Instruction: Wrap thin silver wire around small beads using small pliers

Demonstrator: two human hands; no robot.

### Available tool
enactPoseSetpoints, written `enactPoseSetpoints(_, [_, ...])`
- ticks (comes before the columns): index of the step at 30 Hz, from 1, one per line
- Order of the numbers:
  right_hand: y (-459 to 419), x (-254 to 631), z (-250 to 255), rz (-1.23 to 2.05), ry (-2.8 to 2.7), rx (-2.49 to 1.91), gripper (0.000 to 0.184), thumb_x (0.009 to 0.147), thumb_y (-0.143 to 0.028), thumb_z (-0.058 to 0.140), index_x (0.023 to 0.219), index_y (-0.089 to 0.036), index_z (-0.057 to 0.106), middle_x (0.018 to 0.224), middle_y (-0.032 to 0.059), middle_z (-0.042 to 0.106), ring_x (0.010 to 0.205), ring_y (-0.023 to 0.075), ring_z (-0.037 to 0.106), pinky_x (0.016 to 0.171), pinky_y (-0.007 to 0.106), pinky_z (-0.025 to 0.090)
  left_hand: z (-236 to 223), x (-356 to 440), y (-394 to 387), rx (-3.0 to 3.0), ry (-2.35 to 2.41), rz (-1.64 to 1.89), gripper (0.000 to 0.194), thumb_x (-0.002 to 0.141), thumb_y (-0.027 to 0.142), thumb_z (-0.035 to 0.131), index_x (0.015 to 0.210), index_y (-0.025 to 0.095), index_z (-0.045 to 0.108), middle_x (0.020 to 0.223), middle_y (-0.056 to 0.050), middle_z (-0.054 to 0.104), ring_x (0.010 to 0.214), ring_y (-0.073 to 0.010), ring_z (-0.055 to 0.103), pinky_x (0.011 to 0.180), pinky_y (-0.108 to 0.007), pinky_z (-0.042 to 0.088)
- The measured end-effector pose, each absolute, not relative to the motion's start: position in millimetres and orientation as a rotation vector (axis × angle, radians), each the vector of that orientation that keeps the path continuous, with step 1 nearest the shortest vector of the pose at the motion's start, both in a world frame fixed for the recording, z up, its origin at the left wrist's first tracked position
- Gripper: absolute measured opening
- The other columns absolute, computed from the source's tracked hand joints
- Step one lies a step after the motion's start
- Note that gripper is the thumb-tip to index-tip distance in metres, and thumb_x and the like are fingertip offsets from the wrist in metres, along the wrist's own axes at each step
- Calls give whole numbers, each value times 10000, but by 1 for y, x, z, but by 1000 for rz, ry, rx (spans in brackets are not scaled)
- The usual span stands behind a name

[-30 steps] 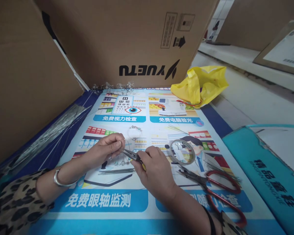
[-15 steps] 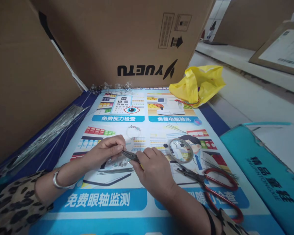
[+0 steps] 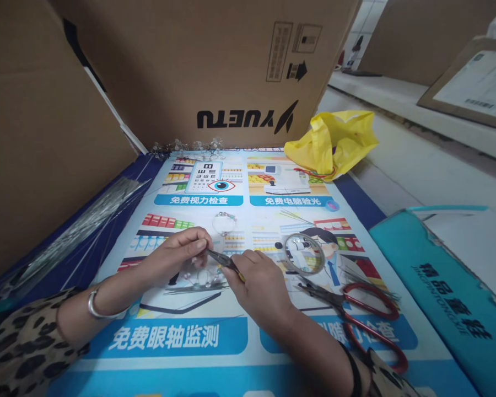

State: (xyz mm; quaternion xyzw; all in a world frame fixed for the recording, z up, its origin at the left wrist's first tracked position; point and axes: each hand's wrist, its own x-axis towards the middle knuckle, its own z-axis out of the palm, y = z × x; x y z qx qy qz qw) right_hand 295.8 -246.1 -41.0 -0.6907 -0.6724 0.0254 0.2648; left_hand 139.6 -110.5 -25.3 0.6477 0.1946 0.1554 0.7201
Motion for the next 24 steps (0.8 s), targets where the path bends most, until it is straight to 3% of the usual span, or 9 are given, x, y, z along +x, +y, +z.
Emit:
enactPoseSetpoints(3, [-245,298,-42,143,-1779,-1902,256,881,-367,439,836,-180,608,747,45,603,730,171,544,633,262,396,-27,141,-111,1391,413,365,177,846,346,522,828,176,571,602,28,513,565,-92,482,596,-231,380])
enactPoseSetpoints(8, [-245,299,-40,174,-1779,-1928,274,883,-390,425,854,-184,604,775,49,605,744,176,545,628,262,385,-26,141,-111,1401,460,379,196,825,351,548,825,159,586,576,32,490,543,-88,452,553,-217,365])
enactPoseSetpoints(18, [-244,301,-38,280,-1810,-1885,268,876,-396,432,833,-186,592,770,51,584,747,178,528,629,269,377,-27,138,-108,1420,511,382,255,807,418,554,837,169,601,558,60,383,438,-54,305,411,-190,211])
enactPoseSetpoints(24, [-247,298,-34,338,-1809,-1887,272,876,-402,432,839,-186,594,783,52,581,751,179,524,640,275,379,-22,139,-110,1642,498,444,240,823,387,540,809,169,638,662,22,514,528,-70,410,501,-210,319])
